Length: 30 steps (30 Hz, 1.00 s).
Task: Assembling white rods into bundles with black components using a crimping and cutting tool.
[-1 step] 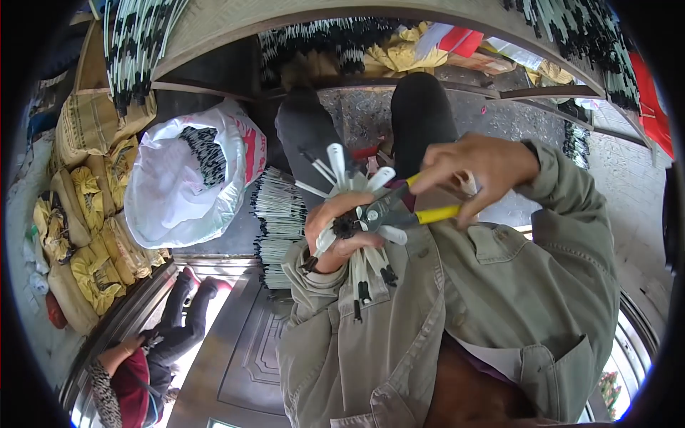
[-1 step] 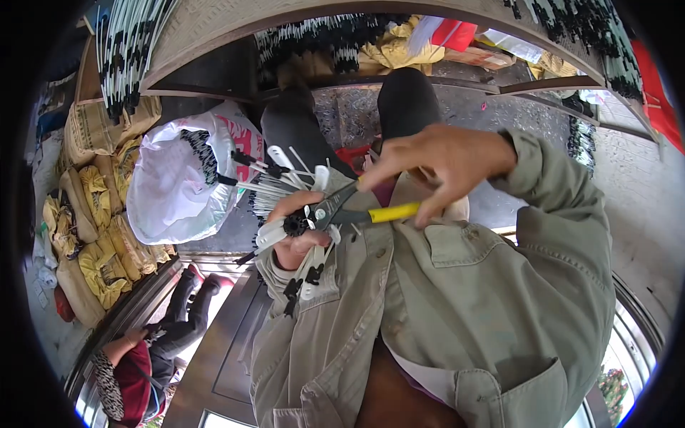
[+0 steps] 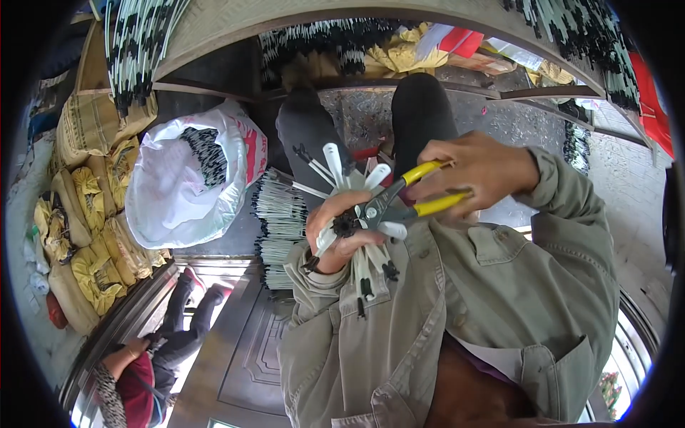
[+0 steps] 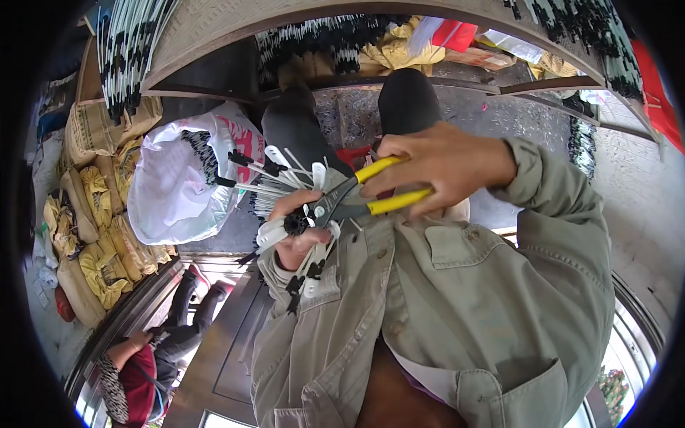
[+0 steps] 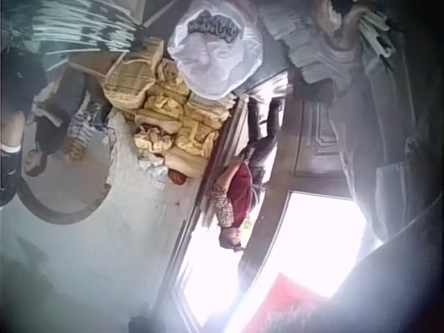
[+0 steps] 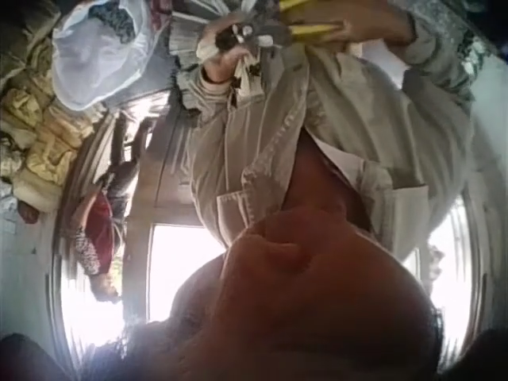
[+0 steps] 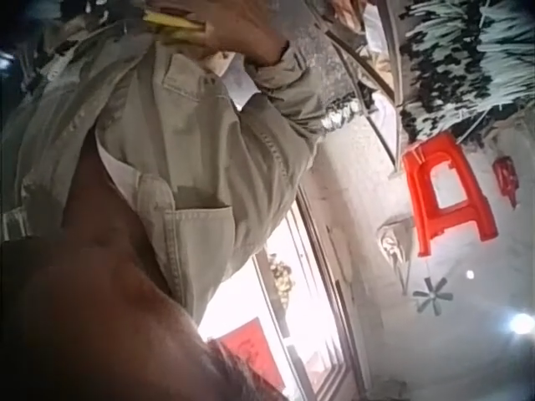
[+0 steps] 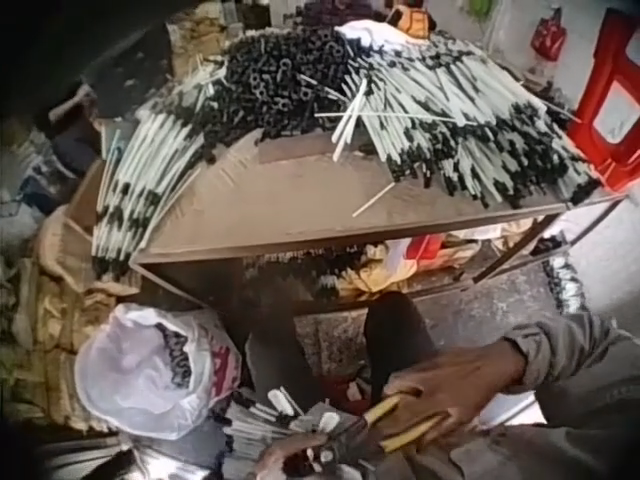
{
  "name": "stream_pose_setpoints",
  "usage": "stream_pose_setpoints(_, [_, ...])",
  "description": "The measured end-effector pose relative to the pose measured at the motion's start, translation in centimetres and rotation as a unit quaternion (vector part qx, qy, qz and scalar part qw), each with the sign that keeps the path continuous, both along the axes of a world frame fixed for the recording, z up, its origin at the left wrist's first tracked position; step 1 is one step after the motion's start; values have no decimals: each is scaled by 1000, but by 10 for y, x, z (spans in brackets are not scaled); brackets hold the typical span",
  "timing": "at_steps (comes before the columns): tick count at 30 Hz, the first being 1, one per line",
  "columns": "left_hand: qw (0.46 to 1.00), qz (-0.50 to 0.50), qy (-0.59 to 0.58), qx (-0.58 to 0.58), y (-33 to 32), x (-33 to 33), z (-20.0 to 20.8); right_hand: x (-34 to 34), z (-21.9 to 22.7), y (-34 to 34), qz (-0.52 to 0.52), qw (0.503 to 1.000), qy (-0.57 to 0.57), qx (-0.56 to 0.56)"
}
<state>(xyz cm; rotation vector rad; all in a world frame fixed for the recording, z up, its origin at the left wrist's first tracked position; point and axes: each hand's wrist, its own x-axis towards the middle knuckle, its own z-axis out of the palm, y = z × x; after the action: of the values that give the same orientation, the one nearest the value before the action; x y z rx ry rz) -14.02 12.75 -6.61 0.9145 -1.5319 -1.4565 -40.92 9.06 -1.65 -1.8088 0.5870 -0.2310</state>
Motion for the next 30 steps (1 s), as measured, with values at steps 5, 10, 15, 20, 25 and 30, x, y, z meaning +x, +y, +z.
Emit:
stream_pose_setpoints(5, [991, 112, -59, -55, 5, -7, 1, 19, -27, 25, -133, 915, 126, -358])
stream_pose_setpoints(10, [981, 172, -44, -79, 9, -17, 9, 29, -49, 28, -182, 892, 112, -399])
stream_pose_setpoints(15, [980, 139, -85, -115, 8, -9, 0, 36, -69, 29, -178, 919, 71, -345])
stream_pose_setpoints(20, [991, 86, -73, -70, 3, -6, 8, 21, -46, 17, -127, 921, 98, -354])
stream_pose_setpoints(25, [999, 21, -25, -44, -5, -1, -1, -3, 6, -21, 39, 989, 96, -107])
stream_pose_setpoints(30, [996, -42, 45, 60, 1, 0, -6, 10, 61, -45, 56, 958, 241, 145])
